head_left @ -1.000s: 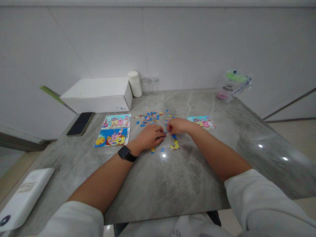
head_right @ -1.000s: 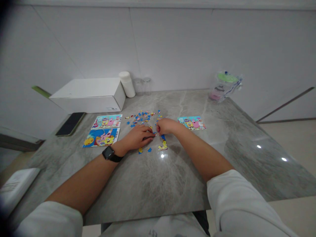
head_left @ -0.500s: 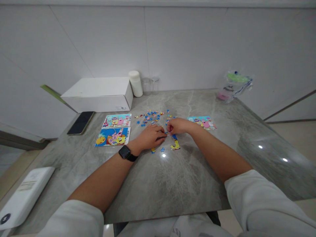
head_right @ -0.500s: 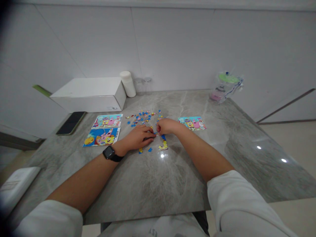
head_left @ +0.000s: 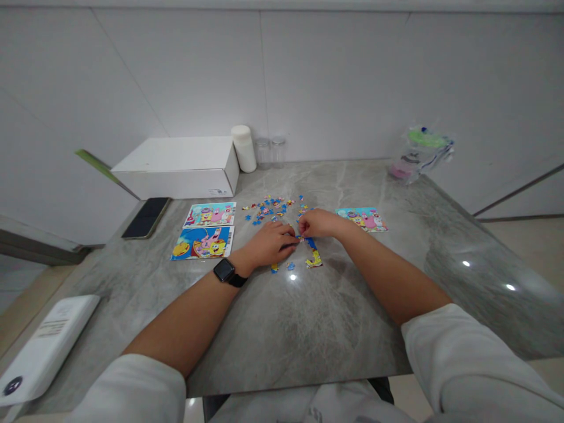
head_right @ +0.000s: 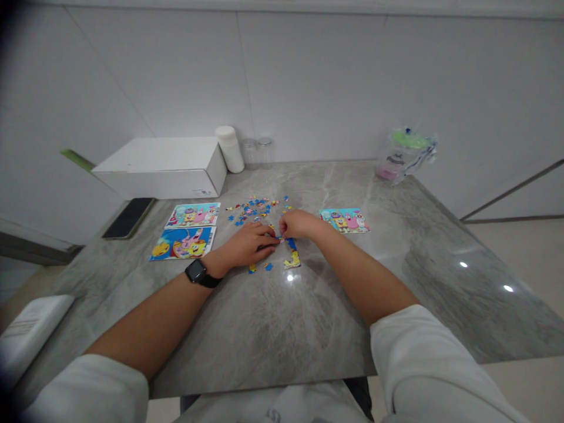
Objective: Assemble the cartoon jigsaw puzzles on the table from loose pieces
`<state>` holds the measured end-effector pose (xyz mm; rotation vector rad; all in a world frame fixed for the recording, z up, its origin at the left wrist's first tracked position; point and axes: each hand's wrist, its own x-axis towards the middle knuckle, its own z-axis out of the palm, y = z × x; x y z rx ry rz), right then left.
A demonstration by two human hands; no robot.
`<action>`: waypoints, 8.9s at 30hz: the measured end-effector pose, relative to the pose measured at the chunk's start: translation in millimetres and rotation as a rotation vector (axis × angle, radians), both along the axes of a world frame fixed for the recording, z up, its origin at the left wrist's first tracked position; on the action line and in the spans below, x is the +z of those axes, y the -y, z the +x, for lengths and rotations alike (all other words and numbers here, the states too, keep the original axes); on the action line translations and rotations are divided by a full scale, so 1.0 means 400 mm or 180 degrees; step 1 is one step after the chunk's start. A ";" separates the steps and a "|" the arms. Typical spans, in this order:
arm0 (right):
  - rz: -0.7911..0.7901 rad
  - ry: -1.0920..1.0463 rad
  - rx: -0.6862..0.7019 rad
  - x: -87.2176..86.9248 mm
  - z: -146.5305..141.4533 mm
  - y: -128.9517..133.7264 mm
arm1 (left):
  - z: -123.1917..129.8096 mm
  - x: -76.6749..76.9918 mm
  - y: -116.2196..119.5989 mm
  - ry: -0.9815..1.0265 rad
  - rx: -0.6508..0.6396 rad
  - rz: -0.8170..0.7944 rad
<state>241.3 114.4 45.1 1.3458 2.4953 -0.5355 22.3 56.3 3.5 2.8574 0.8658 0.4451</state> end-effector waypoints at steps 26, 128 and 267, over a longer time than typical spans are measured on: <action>-0.0009 0.0240 -0.0034 -0.008 0.031 -0.027 | 0.001 0.014 0.001 0.0179 0.0152 -0.0119; 0.0243 0.0076 -0.0081 0.029 -0.253 -0.198 | -0.094 -0.033 -0.094 0.0693 0.1952 0.0288; 0.0913 -0.0675 0.0340 -0.088 0.032 0.039 | 0.005 -0.008 -0.011 0.0110 0.0839 -0.0203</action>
